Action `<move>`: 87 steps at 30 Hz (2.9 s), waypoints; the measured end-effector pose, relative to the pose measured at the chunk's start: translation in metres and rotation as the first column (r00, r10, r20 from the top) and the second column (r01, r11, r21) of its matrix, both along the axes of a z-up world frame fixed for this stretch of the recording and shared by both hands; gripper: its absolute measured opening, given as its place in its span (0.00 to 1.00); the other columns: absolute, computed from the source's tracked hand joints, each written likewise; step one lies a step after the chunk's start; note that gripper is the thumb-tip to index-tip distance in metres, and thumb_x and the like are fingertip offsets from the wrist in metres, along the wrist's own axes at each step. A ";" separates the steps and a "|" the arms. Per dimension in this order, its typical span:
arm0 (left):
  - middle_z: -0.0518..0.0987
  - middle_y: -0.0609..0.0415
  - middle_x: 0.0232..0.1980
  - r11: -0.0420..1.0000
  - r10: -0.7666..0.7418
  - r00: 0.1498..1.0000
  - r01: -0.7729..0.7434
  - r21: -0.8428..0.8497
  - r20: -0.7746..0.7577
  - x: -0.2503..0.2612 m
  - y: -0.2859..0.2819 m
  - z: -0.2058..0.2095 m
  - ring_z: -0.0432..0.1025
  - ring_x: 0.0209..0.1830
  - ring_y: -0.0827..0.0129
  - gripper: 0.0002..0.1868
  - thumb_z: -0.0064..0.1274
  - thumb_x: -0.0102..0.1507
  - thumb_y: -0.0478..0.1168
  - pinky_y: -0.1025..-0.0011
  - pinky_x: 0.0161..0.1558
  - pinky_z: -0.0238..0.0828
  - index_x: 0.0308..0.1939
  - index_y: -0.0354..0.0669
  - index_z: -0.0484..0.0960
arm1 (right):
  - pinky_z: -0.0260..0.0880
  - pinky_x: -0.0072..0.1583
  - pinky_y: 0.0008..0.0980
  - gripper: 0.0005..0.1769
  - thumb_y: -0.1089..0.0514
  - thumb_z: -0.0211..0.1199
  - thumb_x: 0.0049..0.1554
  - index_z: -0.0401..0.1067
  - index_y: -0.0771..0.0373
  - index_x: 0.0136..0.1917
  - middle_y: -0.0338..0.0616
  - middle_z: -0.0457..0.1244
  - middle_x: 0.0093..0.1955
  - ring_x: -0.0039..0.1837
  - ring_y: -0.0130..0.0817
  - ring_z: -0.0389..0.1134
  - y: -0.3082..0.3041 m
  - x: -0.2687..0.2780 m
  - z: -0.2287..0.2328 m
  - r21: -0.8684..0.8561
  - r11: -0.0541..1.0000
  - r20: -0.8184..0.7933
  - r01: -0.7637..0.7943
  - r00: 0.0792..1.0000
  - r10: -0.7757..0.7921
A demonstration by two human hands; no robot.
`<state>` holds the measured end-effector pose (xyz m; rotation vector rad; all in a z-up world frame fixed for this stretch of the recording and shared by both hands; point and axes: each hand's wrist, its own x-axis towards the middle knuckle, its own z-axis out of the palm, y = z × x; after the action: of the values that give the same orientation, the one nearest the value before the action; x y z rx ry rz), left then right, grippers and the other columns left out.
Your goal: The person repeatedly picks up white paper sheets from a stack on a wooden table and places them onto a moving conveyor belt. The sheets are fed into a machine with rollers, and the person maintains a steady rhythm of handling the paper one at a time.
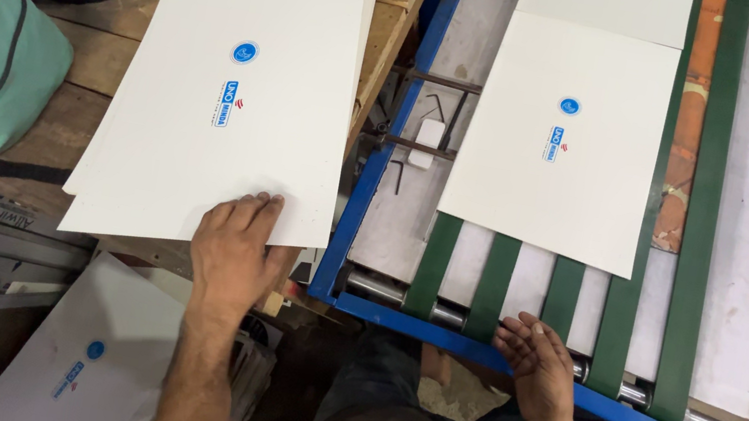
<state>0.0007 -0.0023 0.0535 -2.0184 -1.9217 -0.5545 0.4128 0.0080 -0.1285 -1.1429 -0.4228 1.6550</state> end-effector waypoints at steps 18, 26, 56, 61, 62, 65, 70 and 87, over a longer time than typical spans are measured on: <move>0.80 0.61 0.64 0.994 0.006 0.981 0.015 -0.105 0.193 -0.036 0.000 0.017 0.75 0.61 0.68 0.19 0.58 0.67 0.37 0.63 0.66 0.70 0.63 0.51 0.82 | 0.76 0.58 0.42 0.21 0.56 0.54 0.65 0.66 0.73 0.65 0.57 0.68 0.58 0.57 0.43 0.72 0.022 -0.065 0.071 0.222 0.921 0.104 -0.320 0.947 0.305; 0.77 0.44 0.63 0.948 -0.250 0.960 0.216 -0.234 -0.127 0.099 -0.014 0.011 0.69 0.64 0.56 0.24 0.53 0.63 0.37 0.51 0.70 0.59 0.64 0.35 0.76 | 0.75 0.65 0.41 0.27 0.51 0.56 0.65 0.64 0.72 0.70 0.55 0.66 0.65 0.65 0.42 0.70 0.013 -0.119 0.116 0.493 0.707 -0.016 -0.507 0.807 0.590; 0.82 0.50 0.57 1.000 0.015 1.000 -0.016 0.012 0.010 -0.013 0.006 -0.003 0.75 0.60 0.58 0.22 0.67 0.58 0.43 0.58 0.62 0.71 0.54 0.39 0.85 | 0.67 0.49 0.33 0.22 0.64 0.60 0.66 0.63 0.71 0.71 0.49 0.64 0.64 0.59 0.39 0.67 -0.011 0.066 -0.055 0.136 0.869 0.340 0.476 0.801 -0.493; 0.83 0.48 0.56 1.000 -0.007 1.000 0.008 0.019 -0.027 -0.014 0.003 0.001 0.76 0.60 0.56 0.23 0.65 0.59 0.47 0.57 0.61 0.72 0.54 0.39 0.84 | 0.72 0.59 0.31 0.19 0.63 0.61 0.63 0.65 0.70 0.66 0.48 0.65 0.62 0.60 0.35 0.69 -0.057 0.055 -0.062 0.104 0.874 0.358 0.474 0.803 -0.478; 0.83 0.47 0.57 1.000 -0.010 0.999 0.011 0.016 -0.049 -0.014 0.001 0.001 0.76 0.60 0.57 0.23 0.65 0.60 0.47 0.57 0.61 0.72 0.55 0.39 0.84 | 0.70 0.60 0.31 0.18 0.63 0.61 0.64 0.66 0.71 0.65 0.50 0.66 0.62 0.61 0.36 0.69 -0.065 0.055 -0.067 0.129 0.881 0.416 0.456 0.781 -0.466; 0.83 0.47 0.57 1.000 0.015 0.996 -0.014 0.018 -0.093 -0.011 0.001 0.000 0.77 0.61 0.58 0.21 0.63 0.62 0.44 0.58 0.62 0.73 0.56 0.38 0.84 | 0.68 0.61 0.31 0.18 0.63 0.61 0.64 0.67 0.73 0.65 0.51 0.66 0.61 0.61 0.37 0.68 -0.079 0.056 -0.080 0.136 0.892 0.462 0.431 0.769 -0.442; 0.84 0.48 0.55 0.997 0.033 0.994 -0.026 0.067 -0.105 -0.009 0.005 -0.003 0.78 0.57 0.59 0.16 0.63 0.62 0.41 0.60 0.58 0.74 0.52 0.37 0.85 | 0.67 0.61 0.30 0.20 0.61 0.62 0.64 0.69 0.75 0.65 0.51 0.66 0.61 0.61 0.35 0.67 -0.089 0.052 -0.079 0.137 0.912 0.511 0.387 0.761 -0.399; 0.86 0.50 0.48 0.995 0.027 0.997 -0.020 0.097 -0.073 -0.008 -0.002 -0.001 0.80 0.49 0.61 0.15 0.66 0.56 0.36 0.62 0.51 0.76 0.46 0.39 0.86 | 0.69 0.57 0.28 0.22 0.59 0.62 0.65 0.66 0.77 0.66 0.50 0.65 0.61 0.59 0.35 0.68 -0.018 0.050 -0.071 0.286 0.908 0.468 0.306 0.782 -0.411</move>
<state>-0.0070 -0.0047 0.0522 -1.9268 -1.8372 -0.5477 0.4633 -0.0100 -0.1995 -1.4183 -0.6467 0.9287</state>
